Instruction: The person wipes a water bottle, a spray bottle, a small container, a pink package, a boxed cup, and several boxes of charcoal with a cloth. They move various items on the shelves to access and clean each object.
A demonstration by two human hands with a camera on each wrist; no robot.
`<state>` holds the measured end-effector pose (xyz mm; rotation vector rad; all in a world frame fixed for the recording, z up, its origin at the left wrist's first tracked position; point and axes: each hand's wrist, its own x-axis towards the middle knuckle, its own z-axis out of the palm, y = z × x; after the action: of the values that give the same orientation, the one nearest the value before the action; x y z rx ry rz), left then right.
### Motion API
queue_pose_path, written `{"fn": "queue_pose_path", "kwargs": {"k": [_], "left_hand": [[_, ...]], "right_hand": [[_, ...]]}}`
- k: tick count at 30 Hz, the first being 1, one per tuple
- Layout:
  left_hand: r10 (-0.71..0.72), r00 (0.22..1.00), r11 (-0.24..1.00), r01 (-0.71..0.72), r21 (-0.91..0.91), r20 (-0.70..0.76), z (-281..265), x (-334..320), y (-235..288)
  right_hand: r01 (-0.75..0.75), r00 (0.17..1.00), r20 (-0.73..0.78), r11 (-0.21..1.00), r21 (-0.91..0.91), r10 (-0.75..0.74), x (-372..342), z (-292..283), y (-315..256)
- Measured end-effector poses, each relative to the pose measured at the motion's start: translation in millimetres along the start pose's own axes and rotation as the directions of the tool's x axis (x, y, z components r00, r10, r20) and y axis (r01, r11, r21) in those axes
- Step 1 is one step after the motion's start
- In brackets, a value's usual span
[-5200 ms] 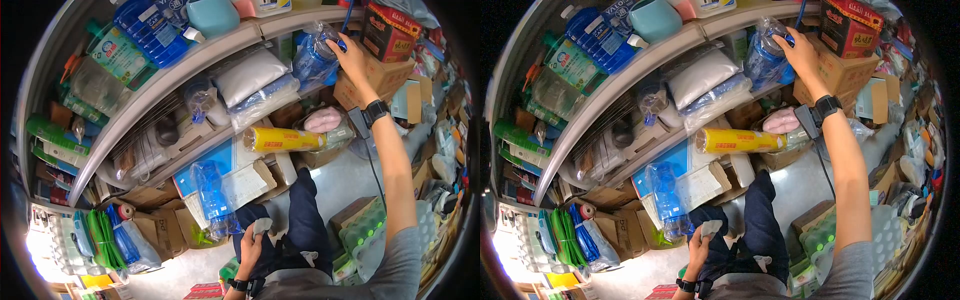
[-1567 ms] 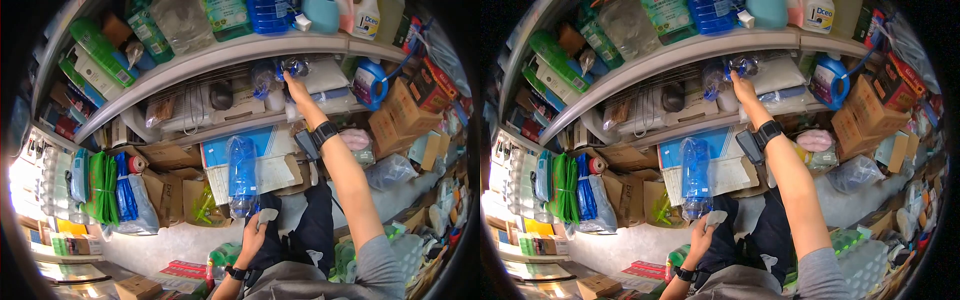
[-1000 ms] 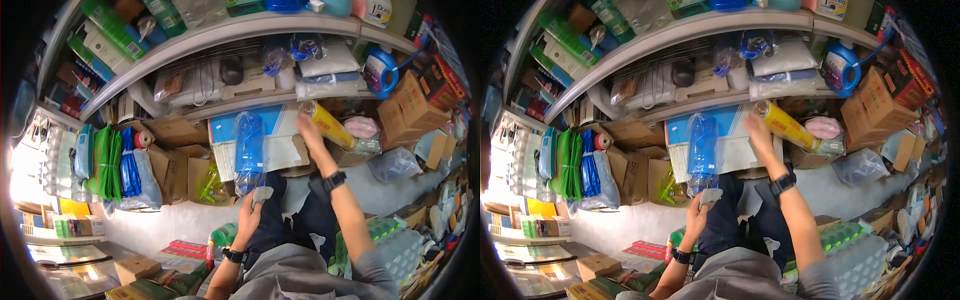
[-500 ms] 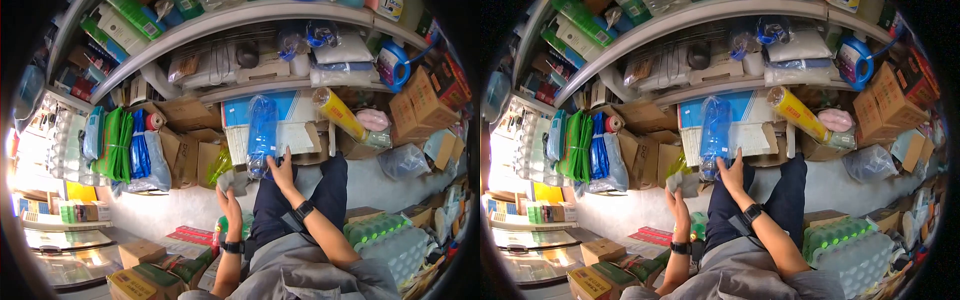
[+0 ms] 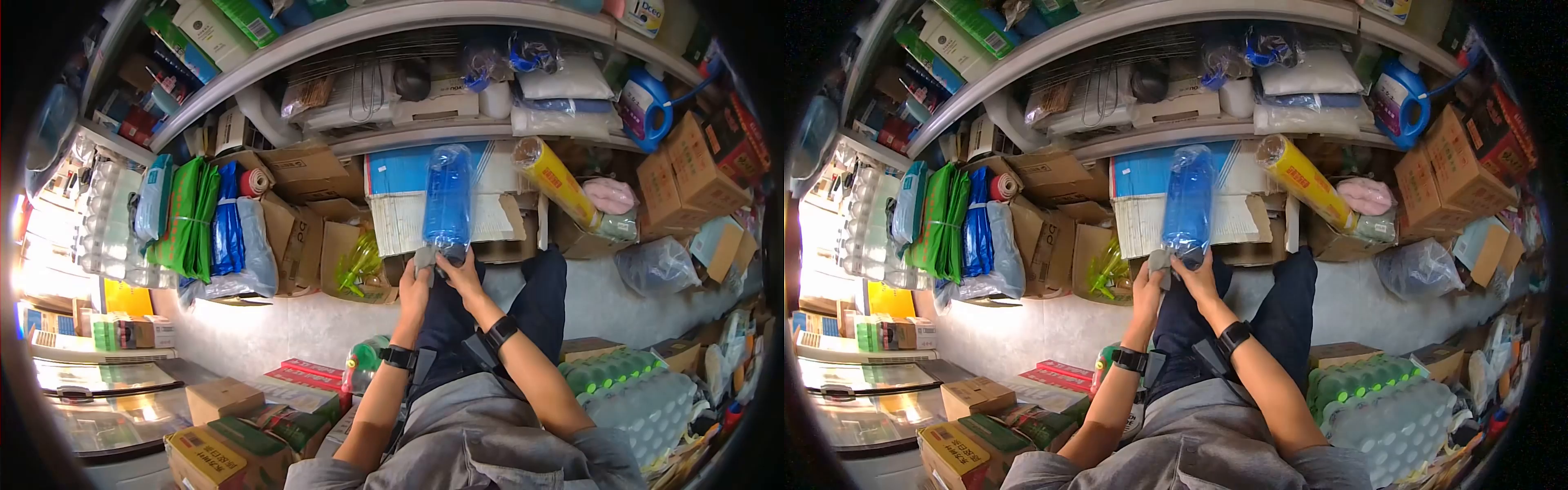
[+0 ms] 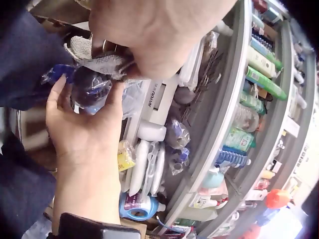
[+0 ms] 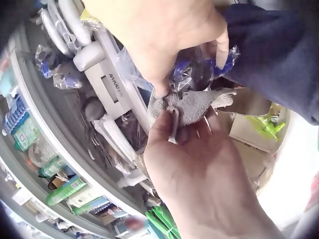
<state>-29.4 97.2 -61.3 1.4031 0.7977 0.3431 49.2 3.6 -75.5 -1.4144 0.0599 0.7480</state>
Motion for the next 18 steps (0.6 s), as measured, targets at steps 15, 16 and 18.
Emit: {"fn": "queue_pose_path", "kwargs": {"k": [15, 16, 18], "left_hand": [[-0.165, 0.931, 0.721, 0.339, -0.604, 0.325, 36.4, -12.2, 14.9], [-0.178, 0.939, 0.732, 0.327, -0.597, 0.296, 32.3, -16.0, 20.8], [-0.191, 0.958, 0.755, 0.282, -0.592, 0.214, 24.1, -22.3, 34.5]], "right_hand": [[-0.318, 0.94, 0.276, 0.818, 0.48, 0.203, -11.2, -71.2, -5.3], [-0.313, 0.941, 0.274, 0.824, 0.473, 0.2, -20.2, -77.4, -11.8], [-0.346, 0.927, 0.299, 0.827, 0.443, 0.227, -28.1, -97.2, -7.0]]}}
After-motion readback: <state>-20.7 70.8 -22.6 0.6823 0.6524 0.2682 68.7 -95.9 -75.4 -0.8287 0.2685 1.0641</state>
